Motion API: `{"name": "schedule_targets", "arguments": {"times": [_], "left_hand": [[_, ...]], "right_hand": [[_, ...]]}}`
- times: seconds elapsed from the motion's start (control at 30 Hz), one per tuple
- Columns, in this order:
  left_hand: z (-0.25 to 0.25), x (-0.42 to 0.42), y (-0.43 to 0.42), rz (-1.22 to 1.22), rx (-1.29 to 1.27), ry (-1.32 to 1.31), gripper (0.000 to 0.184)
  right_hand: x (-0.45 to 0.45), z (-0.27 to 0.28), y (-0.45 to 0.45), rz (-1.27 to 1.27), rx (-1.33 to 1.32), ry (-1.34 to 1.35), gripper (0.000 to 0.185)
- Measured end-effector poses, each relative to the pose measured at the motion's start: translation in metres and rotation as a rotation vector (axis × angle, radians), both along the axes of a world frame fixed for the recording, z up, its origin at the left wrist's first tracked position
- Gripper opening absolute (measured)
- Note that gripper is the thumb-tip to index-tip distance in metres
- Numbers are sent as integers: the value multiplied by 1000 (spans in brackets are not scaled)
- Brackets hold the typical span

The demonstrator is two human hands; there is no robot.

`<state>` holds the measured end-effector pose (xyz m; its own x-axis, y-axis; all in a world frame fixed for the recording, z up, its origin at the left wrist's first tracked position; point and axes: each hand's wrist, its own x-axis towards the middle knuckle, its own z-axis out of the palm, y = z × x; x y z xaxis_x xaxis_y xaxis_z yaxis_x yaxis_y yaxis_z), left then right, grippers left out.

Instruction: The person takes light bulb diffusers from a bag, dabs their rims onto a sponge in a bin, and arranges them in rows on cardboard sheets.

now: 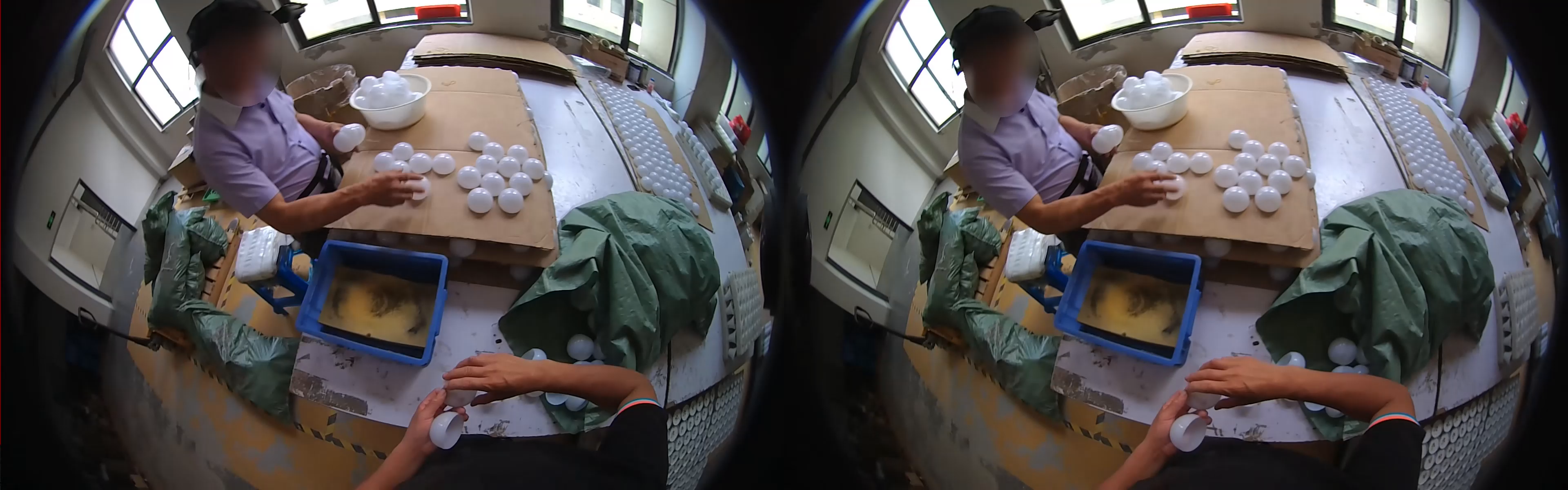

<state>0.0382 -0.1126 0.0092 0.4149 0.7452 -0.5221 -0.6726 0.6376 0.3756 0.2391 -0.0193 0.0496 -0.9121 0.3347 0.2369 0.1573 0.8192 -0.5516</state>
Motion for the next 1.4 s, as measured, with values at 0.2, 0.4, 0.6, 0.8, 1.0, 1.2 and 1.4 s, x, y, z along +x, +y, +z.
{"name": "schedule_targets", "arguments": {"times": [0.2, 0.4, 0.6, 0.8, 1.0, 1.2, 1.4], "left_hand": [[21, -45, -3, 264, 120, 11, 36], [-37, -73, -41, 45, -17, 107, 40], [-35, -85, -48, -450, 495, 373, 43], [-46, -107, -30, -595, 392, 230, 34], [-46, -87, -3, -305, 143, 418, 30], [-57, -29, 26, 5, 23, 231, 41], [-18, 16, 40, 178, -39, 140, 30]], "right_hand": [[-69, -2, 54, -30, 17, 149, 67], [-149, -68, 132, -330, 103, -226, 60], [-161, -121, 143, -286, 284, -536, 53], [-12, -9, 150, -811, 108, 28, 58], [158, -23, 205, -1380, -72, -382, 66], [164, -42, 210, -1404, 419, 189, 52], [42, -15, 36, -386, -189, 265, 50]]}}
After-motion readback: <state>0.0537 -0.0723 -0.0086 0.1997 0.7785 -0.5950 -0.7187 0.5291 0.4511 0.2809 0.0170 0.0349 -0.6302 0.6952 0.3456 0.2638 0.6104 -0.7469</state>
